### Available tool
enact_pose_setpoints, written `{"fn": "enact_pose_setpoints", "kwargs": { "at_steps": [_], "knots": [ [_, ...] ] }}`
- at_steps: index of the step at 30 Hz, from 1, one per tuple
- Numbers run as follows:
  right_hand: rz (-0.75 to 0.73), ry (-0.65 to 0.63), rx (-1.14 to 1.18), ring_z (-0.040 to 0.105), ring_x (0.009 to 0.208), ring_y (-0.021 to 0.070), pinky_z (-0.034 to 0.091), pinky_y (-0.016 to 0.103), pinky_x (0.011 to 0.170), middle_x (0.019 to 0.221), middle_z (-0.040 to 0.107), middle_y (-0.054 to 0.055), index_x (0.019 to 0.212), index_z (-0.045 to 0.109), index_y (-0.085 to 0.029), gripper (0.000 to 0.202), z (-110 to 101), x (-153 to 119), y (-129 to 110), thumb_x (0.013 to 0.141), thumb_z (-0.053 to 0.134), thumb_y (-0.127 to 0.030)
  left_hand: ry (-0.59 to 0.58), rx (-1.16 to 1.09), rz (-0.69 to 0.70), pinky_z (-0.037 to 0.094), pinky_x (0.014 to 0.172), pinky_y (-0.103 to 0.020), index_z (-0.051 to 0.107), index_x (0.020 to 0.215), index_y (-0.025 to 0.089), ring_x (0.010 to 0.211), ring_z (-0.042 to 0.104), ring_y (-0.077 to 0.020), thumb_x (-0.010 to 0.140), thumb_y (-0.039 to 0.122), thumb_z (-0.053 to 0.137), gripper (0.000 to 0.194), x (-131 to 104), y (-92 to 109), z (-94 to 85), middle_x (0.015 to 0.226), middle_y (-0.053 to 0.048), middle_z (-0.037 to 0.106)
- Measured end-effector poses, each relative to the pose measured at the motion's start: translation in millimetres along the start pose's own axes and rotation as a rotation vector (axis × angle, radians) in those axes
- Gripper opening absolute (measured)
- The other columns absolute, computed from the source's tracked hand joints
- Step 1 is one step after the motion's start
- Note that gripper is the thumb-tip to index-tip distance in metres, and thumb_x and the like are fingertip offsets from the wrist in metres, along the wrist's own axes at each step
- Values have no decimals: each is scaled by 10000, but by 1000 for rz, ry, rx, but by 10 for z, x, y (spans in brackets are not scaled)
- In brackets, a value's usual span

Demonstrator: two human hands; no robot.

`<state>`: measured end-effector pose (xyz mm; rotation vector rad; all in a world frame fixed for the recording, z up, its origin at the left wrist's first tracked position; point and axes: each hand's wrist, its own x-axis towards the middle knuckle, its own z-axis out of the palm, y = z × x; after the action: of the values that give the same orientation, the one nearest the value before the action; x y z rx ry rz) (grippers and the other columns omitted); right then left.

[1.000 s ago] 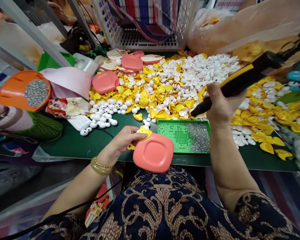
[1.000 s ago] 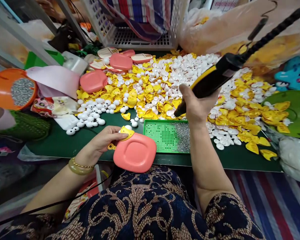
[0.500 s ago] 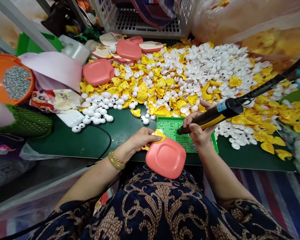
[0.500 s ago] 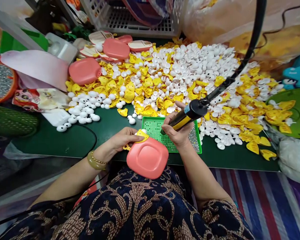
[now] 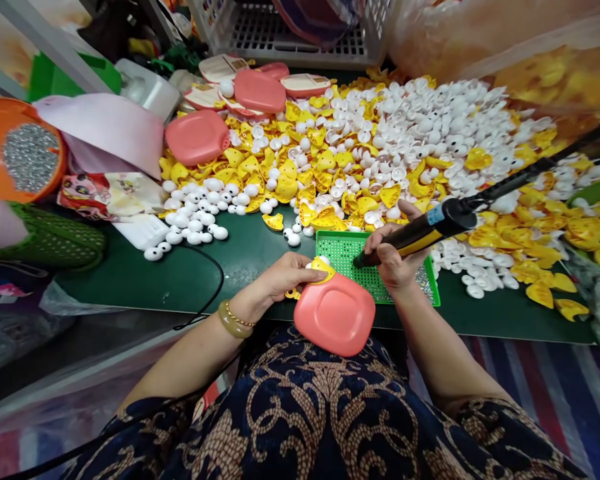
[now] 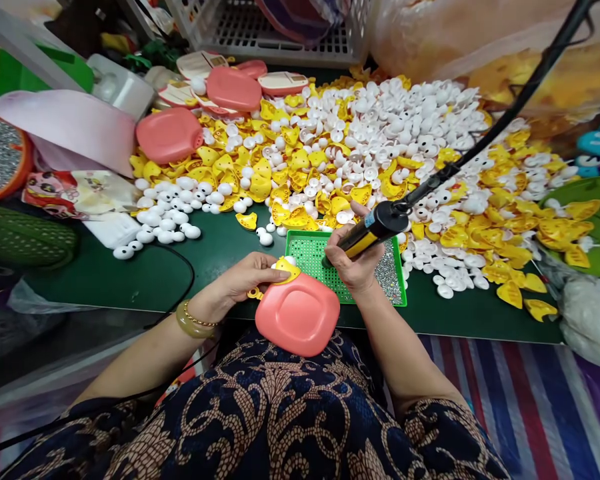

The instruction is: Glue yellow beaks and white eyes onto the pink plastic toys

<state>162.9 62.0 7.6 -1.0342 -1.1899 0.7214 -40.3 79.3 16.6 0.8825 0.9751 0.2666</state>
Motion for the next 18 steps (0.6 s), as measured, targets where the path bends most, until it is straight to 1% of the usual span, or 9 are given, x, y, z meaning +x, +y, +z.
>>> {"fn": "enact_pose_setpoints", "kwargs": {
  "at_steps": [3,6,8,10,12,14,16,18],
  "knots": [
    [-13,3,1,466,461,142,441,318,496,609,473,-60,1386,345,-358,744,19,-21,-3,753,673,-572,-14,0,3,250,405,-165,639,644,100,402,397,-31,697,279,774,230,-14,0,16,498,33,531],
    [-8,3,-41,476,464,133,441,309,491,612,478,-60,1358,386,-340,692,30,-19,27,763,655,-572,-36,-41,12,304,439,-164,658,696,98,451,461,-44,680,312,800,257,-8,-22,37,559,14,583],
    [-44,7,-20,475,449,122,428,288,465,610,487,-69,1328,415,-328,691,23,12,29,736,682,-565,-47,-86,13,342,466,-172,672,733,95,486,507,-58,657,347,817,300,13,-47,53,606,-6,619],
    [-103,35,59,472,434,113,416,265,440,605,500,-78,1279,458,-321,657,8,64,-29,714,722,-525,-43,-118,16,357,479,-179,682,752,88,501,527,-68,640,376,824,340,42,-74,66,631,-22,635],
    [-152,79,166,475,432,110,424,252,430,604,511,-77,1205,519,-317,572,-8,120,-167,708,745,-485,-30,-125,19,360,483,-186,691,763,77,507,532,-73,645,387,816,354,71,-94,74,654,-38,646],
    [-188,95,261,474,424,110,437,252,421,596,515,-71,1138,577,-313,508,-9,159,-367,699,755,-497,-11,-122,10,344,476,-191,692,752,72,498,523,-75,667,377,797,333,89,-100,80,657,-47,646],
    [-209,62,314,476,412,120,450,267,412,575,517,-66,1117,614,-319,506,15,164,-571,683,759,-535,15,-113,-12,308,455,-193,680,701,77,463,488,-70,691,353,774,292,96,-92,89,610,-37,621],
    [-220,19,336,485,410,134,461,287,412,561,527,-59,1125,633,-316,516,64,134,-718,685,749,-560,46,-107,-32,276,440,-196,660,647,86,435,456,-65,707,325,757,265,97,-77,105,561,-24,591]
  ]
}}
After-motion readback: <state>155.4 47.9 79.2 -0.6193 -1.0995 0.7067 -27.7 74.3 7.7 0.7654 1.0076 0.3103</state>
